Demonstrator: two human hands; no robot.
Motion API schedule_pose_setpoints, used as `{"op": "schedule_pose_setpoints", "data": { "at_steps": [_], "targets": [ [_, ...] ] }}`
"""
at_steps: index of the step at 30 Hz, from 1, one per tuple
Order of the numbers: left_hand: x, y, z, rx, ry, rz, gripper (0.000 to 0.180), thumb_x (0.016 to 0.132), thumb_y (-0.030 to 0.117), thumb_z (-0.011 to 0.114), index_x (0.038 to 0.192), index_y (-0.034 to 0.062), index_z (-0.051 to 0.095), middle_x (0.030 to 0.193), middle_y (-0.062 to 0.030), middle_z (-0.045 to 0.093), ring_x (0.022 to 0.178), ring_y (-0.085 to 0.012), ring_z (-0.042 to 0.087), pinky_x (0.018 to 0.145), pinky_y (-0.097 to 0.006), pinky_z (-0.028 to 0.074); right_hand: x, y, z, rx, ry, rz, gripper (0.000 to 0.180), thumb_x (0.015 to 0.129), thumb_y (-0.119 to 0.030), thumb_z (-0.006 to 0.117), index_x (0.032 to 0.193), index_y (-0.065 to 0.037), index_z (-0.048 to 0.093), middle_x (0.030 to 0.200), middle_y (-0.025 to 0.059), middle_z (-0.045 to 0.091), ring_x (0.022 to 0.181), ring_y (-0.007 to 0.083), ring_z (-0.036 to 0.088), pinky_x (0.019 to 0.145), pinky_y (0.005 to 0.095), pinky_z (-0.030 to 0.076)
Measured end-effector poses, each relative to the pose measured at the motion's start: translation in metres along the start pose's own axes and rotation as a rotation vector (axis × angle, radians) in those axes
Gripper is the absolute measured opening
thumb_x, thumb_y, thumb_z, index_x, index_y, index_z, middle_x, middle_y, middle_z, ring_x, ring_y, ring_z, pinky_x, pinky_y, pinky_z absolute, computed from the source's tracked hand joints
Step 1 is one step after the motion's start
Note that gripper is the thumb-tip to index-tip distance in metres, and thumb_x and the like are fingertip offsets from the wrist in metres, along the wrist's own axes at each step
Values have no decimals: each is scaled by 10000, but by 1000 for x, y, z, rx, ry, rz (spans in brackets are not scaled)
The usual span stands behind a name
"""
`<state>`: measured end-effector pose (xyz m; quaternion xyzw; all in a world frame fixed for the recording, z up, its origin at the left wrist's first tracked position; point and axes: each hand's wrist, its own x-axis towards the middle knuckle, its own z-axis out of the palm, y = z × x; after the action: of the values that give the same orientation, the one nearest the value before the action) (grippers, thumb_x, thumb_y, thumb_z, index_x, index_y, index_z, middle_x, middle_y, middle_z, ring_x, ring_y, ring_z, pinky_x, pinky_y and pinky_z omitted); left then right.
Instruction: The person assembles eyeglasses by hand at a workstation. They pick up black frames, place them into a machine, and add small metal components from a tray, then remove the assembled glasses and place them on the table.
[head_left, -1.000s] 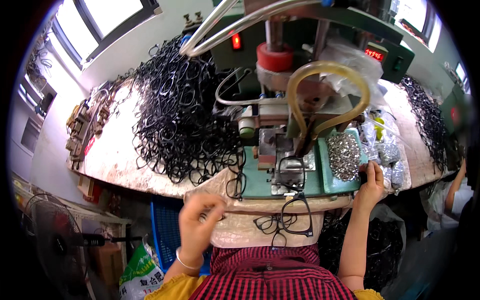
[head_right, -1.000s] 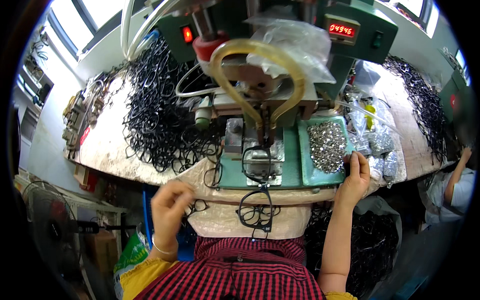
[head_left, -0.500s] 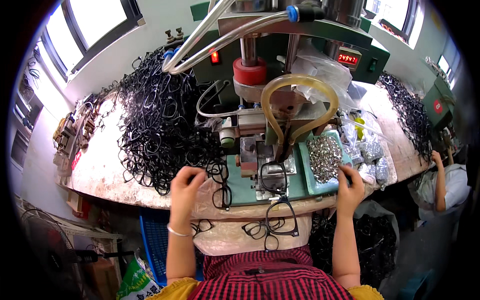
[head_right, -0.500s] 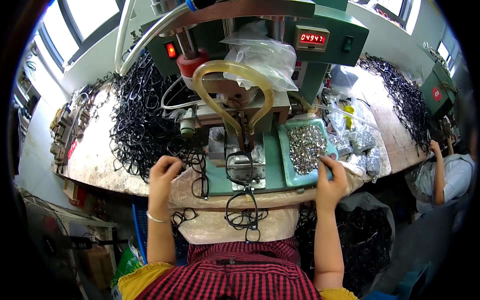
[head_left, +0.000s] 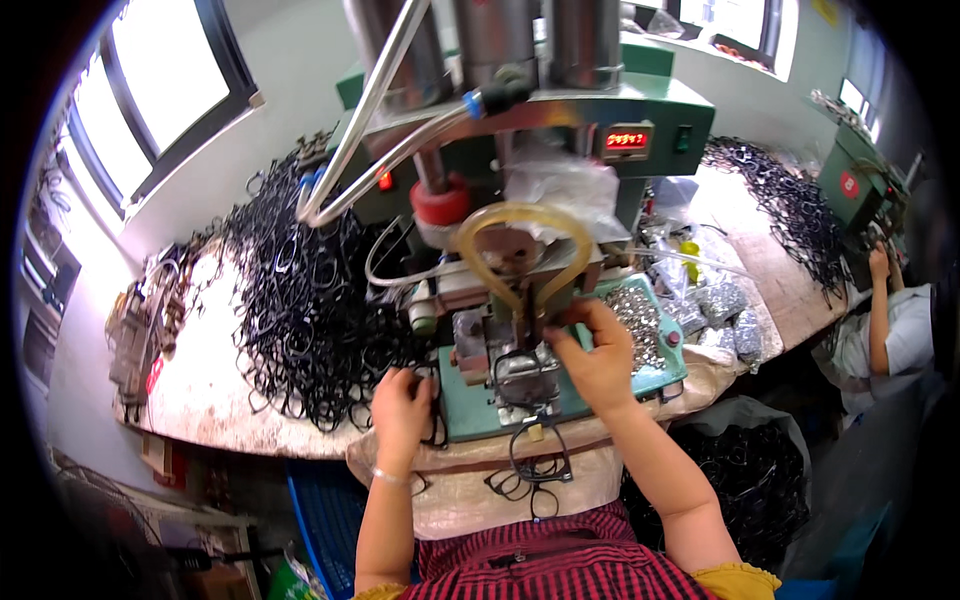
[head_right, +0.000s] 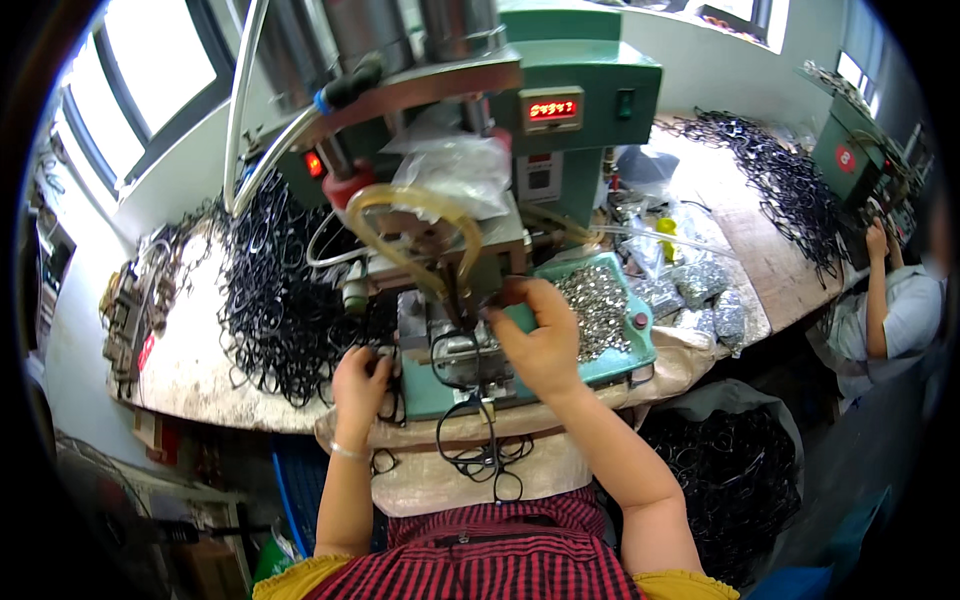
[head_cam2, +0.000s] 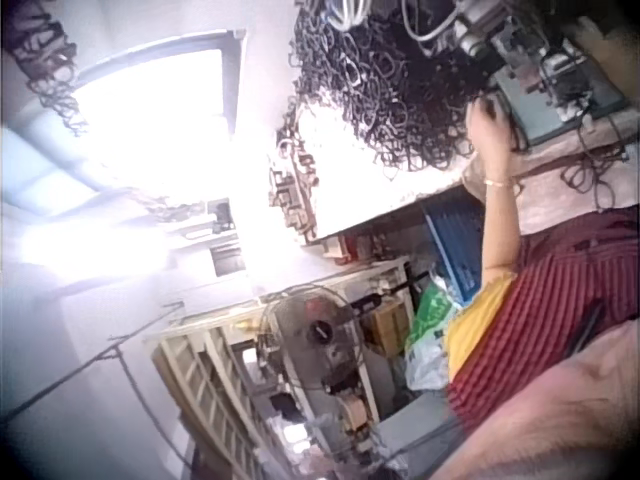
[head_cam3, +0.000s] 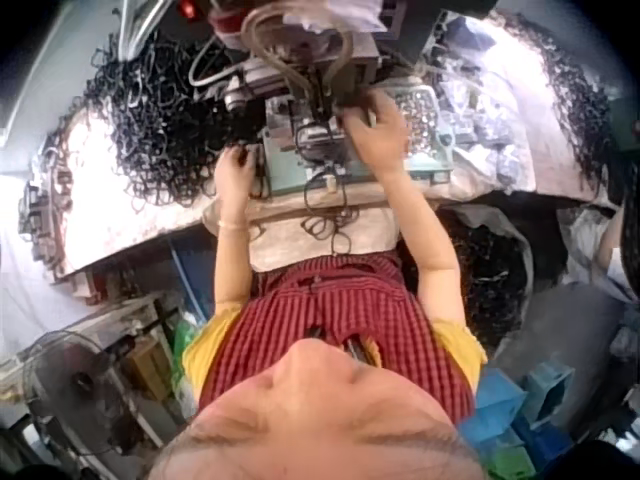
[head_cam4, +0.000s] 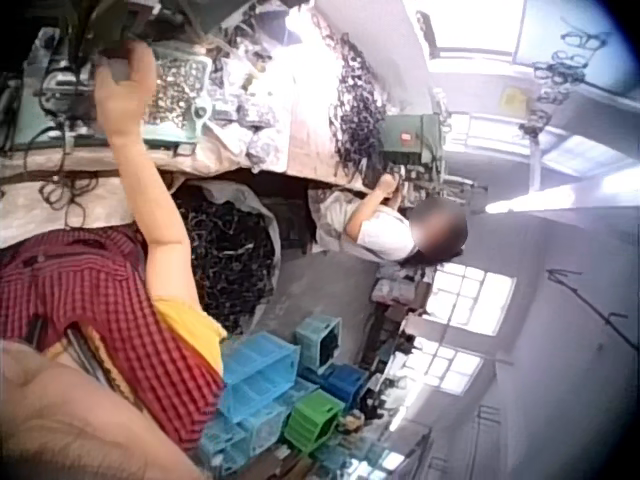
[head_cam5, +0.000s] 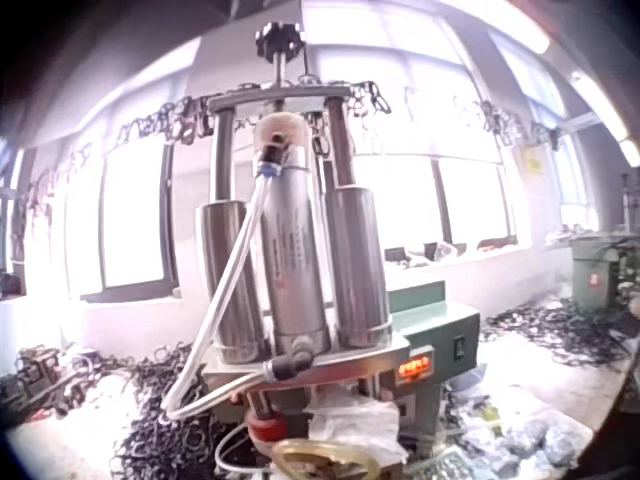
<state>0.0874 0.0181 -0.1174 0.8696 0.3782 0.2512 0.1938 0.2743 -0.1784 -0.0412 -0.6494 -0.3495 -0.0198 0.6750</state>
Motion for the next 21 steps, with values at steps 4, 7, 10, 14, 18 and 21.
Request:
{"op": "schedule_pose_setpoints", "data": {
  "at_steps": [4, 7, 10, 14, 18, 21],
  "targets": [
    [-16, -15, -17, -713, 48, -126, 154, 989, 84, 618, 862, 9, 573, 754, 24, 501, 685, -46, 428, 595, -221, 378, -13, 2, 9, 187, 16, 84, 398, 836, 27, 705, 1210, 23, 566, 970, 39, 654, 916, 128, 620, 856, 263, 489],
    [-22, 13, -39, -854, 135, -80, 99, 1022, 70, 576, 937, 19, 580, 823, 53, 527, 713, -19, 453, 630, -177, 388, -16, 2, 10, 352, 5, 192, 496, 849, 16, 709, 1300, 30, 503, 967, 57, 664, 951, 118, 618, 902, 256, 472],
    [-22, 52, -59, -1062, 254, -6, 78, 1032, 43, 518, 1041, -10, 575, 973, -46, 597, 829, -85, 581, 738, -251, 562, -13, -7, 15, 375, -21, 157, 523, 847, 19, 712, 1320, 38, 488, 975, 66, 674, 991, 124, 619, 921, 260, 466],
    [-21, 84, -81, -1112, 525, 576, 84, 1008, 41, 506, 1039, -26, 547, 976, -155, 625, 832, -236, 625, 743, -365, 594, -11, -28, 18, 498, -7, 239, 532, 860, 27, 684, 1346, 38, 469, 1108, 108, 672, 1036, 148, 625, 959, 294, 463],
    [-20, 108, -91, -708, 234, 885, 63, 909, 98, 652, 871, 77, 697, 943, -107, 733, 838, -256, 642, 784, -440, 579, -17, -41, -9, 253, -210, 182, 496, 867, -29, 684, 1337, 4, 531, 1232, 117, 669, 1129, 183, 626, 1008, 322, 451],
    [-11, 117, -67, -535, 57, 1062, 180, 785, 143, 709, 953, 102, 758, 1045, -56, 735, 879, -262, 631, 873, -450, 558, -7, 9, -50, -436, -100, -27, 276, 791, -103, 737, 1066, -84, 732, 1190, 173, 671, 1218, 361, 577, 1063, 441, 430]
  ]
}}
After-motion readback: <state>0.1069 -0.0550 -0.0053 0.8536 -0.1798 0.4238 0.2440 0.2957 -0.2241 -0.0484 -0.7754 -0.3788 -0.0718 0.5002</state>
